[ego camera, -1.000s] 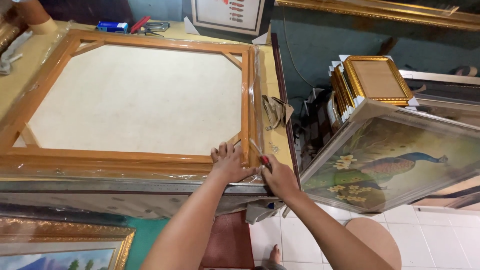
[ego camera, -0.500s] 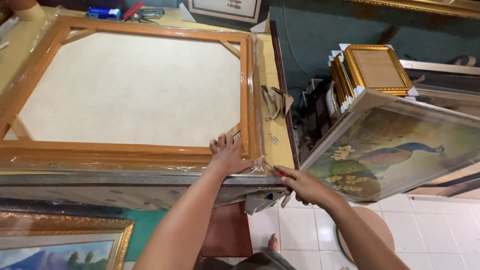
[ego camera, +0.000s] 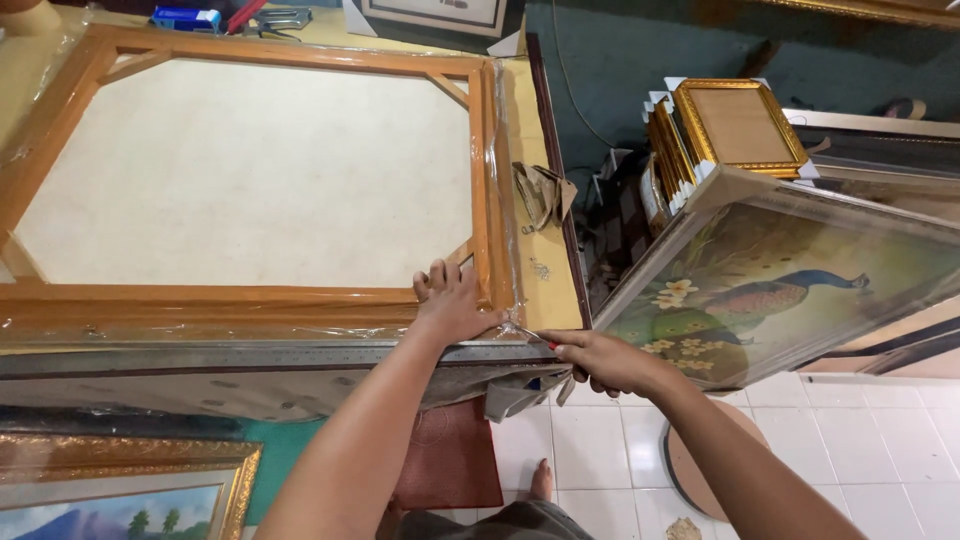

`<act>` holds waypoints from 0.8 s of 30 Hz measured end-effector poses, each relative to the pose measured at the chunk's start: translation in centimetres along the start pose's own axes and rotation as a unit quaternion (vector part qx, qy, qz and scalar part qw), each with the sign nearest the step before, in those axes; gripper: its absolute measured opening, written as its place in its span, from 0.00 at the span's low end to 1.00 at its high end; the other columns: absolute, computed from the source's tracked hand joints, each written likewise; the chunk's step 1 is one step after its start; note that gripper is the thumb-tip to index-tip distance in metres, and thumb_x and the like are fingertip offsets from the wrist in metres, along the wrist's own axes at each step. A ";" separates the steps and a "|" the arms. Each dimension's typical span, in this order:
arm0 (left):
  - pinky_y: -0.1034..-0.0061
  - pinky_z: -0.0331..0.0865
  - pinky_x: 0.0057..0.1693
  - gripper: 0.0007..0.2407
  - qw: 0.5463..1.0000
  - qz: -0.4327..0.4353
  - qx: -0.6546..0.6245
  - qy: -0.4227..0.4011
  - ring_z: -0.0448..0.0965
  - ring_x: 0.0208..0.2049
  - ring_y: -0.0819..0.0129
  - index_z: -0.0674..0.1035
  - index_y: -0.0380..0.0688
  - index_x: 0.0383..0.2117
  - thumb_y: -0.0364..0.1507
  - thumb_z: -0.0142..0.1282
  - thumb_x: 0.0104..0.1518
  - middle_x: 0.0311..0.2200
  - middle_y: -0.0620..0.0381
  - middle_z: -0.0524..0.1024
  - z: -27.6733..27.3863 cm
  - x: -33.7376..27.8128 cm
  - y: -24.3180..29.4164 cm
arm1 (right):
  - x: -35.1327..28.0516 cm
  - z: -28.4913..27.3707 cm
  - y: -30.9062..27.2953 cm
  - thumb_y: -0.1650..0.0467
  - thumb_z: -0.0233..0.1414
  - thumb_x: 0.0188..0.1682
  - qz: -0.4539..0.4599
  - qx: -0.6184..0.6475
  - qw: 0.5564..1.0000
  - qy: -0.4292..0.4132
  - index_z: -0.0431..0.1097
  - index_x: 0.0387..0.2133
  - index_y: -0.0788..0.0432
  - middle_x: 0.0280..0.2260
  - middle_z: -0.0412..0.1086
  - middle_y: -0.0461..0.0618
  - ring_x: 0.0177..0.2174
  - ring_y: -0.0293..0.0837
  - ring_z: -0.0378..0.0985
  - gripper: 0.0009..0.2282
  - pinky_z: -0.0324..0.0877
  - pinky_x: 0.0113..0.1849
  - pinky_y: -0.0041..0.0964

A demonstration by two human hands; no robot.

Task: The person uses a screwdriver to tighten screws on the corners of a wooden picture frame placed on a workbench. They briefly lift and reposition the frame, then continue securing the corners with the screwdriver.

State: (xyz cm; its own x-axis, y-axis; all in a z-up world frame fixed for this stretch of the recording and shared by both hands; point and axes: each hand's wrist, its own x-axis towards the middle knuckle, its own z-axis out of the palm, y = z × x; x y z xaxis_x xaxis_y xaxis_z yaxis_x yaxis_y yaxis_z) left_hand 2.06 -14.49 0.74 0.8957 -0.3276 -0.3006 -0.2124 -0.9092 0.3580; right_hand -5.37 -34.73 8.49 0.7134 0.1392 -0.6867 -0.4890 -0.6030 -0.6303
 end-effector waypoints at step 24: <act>0.59 0.35 0.54 0.30 0.999 -0.017 -0.019 -0.028 0.43 0.53 0.58 0.61 0.46 0.37 0.59 0.39 0.40 0.45 0.49 0.56 -1.0 -0.5 0.4 | 0.6 -1.3 -2.0 0.69 0.38 0.45 -0.002 -0.192 0.981 -0.012 0.62 0.50 0.47 0.12 0.62 0.48 0.10 0.38 0.59 0.18 0.55 0.11 0.26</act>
State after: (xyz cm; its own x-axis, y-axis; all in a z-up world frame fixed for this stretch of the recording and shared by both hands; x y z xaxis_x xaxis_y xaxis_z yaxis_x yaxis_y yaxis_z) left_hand 1.91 -14.42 1.93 0.8789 -0.3122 -0.3607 -0.1667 -0.9095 0.3809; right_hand -3.30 -34.41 9.80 0.7011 0.1581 -0.6954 -0.2571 -0.8535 -0.4532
